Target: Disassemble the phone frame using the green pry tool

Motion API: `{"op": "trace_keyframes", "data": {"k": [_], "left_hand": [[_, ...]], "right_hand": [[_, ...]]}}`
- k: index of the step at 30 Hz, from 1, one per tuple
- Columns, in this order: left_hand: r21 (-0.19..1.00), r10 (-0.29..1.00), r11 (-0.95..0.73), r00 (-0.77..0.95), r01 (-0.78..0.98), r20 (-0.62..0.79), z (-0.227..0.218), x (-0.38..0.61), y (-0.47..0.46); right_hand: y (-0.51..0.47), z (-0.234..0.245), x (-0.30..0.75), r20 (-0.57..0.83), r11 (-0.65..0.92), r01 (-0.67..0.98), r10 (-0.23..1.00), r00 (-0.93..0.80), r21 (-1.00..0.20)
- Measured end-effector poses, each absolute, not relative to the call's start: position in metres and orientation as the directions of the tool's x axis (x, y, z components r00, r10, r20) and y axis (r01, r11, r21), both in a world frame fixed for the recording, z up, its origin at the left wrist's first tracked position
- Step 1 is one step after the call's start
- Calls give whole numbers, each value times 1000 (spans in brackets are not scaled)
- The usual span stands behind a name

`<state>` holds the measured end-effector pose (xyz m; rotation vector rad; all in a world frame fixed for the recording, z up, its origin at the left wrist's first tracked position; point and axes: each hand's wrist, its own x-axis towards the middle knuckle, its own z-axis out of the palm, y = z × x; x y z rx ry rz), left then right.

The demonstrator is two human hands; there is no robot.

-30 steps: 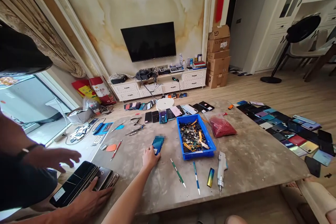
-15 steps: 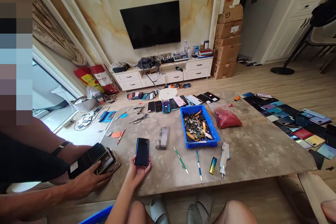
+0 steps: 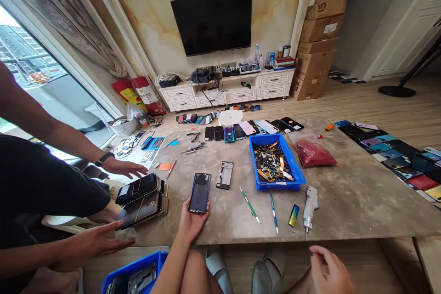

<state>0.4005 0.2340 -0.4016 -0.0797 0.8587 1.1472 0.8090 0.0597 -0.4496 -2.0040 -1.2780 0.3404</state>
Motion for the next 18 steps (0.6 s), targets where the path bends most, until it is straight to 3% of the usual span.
{"op": "trace_keyframes", "data": {"k": [7, 14, 18], "left_hand": [[392, 732, 438, 68, -809, -678, -406, 393, 227], [583, 675, 418, -191, -697, -713, -408, 388, 231], [679, 685, 448, -265, -582, -679, -404, 389, 233]], "right_hand": [[139, -453, 706, 187, 86, 772, 981, 44, -630], [212, -448, 655, 105, 61, 892, 994, -15, -448], [269, -434, 624, 83, 139, 914, 990, -116, -380]]}}
